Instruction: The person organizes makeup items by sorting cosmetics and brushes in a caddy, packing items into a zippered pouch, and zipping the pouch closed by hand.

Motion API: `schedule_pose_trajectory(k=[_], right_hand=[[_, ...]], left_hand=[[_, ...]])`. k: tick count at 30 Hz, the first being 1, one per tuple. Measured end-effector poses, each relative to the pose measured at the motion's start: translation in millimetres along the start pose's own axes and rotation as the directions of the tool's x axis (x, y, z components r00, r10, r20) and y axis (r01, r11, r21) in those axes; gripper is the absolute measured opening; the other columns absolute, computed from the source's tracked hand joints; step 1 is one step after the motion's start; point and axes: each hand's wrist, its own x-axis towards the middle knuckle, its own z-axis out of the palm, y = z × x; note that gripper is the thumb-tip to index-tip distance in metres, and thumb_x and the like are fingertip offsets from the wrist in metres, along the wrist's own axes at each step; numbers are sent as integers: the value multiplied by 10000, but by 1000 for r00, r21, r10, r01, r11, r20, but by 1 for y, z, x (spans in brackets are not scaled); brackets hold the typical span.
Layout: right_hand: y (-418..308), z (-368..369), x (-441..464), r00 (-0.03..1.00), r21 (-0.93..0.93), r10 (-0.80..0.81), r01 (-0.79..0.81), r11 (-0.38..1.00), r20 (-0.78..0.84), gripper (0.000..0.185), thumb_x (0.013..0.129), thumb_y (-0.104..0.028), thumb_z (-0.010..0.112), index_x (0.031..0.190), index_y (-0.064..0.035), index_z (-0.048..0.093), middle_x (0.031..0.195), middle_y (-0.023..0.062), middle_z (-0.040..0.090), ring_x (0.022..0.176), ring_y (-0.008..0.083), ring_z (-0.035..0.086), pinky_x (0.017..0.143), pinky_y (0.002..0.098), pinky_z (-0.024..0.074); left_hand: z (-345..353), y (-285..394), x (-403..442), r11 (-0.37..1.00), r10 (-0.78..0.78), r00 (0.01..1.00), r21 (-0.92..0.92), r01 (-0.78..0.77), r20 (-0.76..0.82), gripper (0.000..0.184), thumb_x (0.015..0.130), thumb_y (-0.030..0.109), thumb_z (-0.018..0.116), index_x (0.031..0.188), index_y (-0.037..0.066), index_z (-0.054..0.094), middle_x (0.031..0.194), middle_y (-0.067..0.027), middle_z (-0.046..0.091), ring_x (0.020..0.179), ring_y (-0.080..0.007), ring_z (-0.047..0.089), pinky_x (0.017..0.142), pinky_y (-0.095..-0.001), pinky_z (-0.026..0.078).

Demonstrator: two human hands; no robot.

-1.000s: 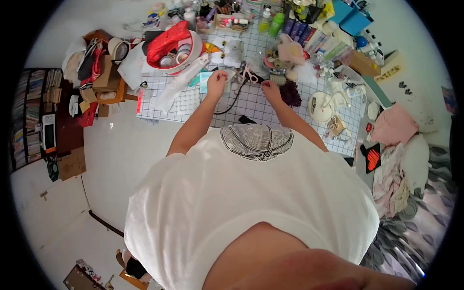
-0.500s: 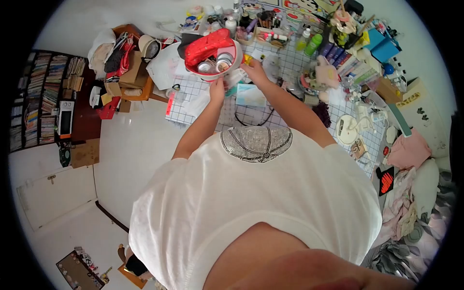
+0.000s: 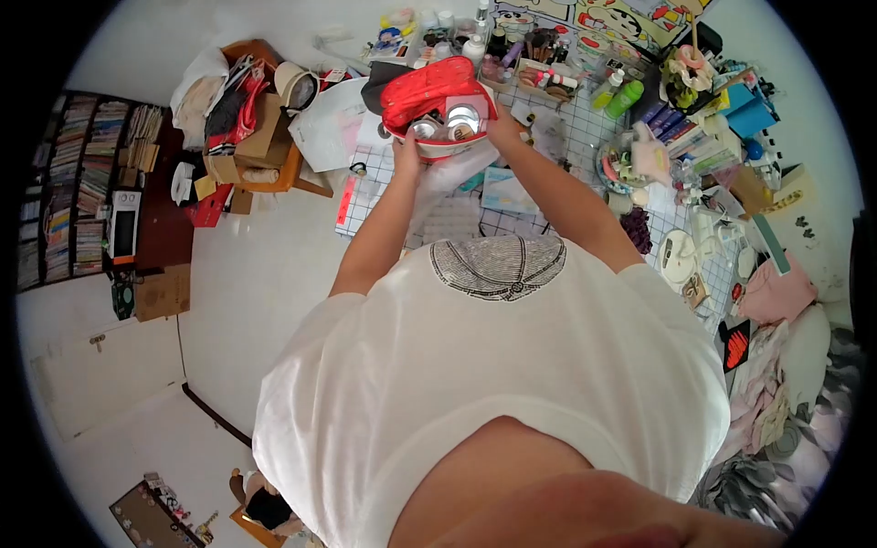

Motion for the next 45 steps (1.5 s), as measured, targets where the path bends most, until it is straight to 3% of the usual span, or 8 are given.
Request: schedule_pose_trajectory(k=[7,11,22,23,26,32,39,45], right_hand=[[-28,-17,-24,995,142,96,-98,985,21,515,733,-53,418,1240,-140,438,1002,144,587,920,251,555,792,313,425],[-24,-17,-23,994,201,100,-87,976,-54,495,729,-54,406,1217,-118,461,945,147,597,839,246,568,752,314,438],[-45,-73,-37,990,205,73,-48,978,-117,441,721,-38,428,1141,-120,535,917,115,597,822,196,567,714,286,435],[-43,-83,-46,993,345,67,-29,938,-96,440,710,11,422,1136,-60,507,849,43,581,716,119,545,589,229,436],[-26,-117,-71,988,464,90,-21,886,-126,426,713,8,424,1128,-61,489,869,42,571,720,132,550,585,250,454],[-7,-171,-130,942,594,290,-135,793,-172,399,703,23,428,1096,-30,476,911,56,558,734,171,559,615,292,477],[24,-178,-182,968,635,214,-85,768,-129,480,703,61,412,1174,-25,440,1012,73,556,829,151,569,691,250,474],[77,-155,-195,963,678,244,-106,728,-112,524,688,74,379,1197,-30,443,1029,78,553,873,154,555,715,257,462]], left_hand=[[-5,2,28,991,-135,991,11,135,0,455,749,85,367,1192,185,388,1083,-78,509,867,-239,542,655,-426,489],[-3,-16,36,996,87,996,5,-87,-33,410,746,28,326,1116,129,467,979,-77,553,753,-220,573,536,-338,509],[48,63,-49,974,223,970,-58,-217,103,402,716,-26,318,1072,51,489,908,-100,557,711,-194,572,507,-272,468],[53,42,-36,947,312,949,-84,-309,29,442,700,-46,306,1095,53,481,942,-98,560,721,-186,579,500,-255,468],[70,35,-54,938,342,909,-134,-319,238,559,651,-114,328,1179,22,452,1091,-118,531,1006,-226,512,874,-295,389],[106,18,-109,972,231,842,-148,-181,488,531,680,-110,319,1185,0,438,1125,-117,515,1028,-215,508,879,-300,399],[105,-9,-133,966,231,943,63,-252,238,398,620,-58,420,1009,-39,504,943,-158,570,910,-270,550,825,-333,415],[97,-39,-137,947,280,918,75,-312,282,393,618,-68,415,989,-25,535,926,-152,594,895,-257,566,796,-324,423]])
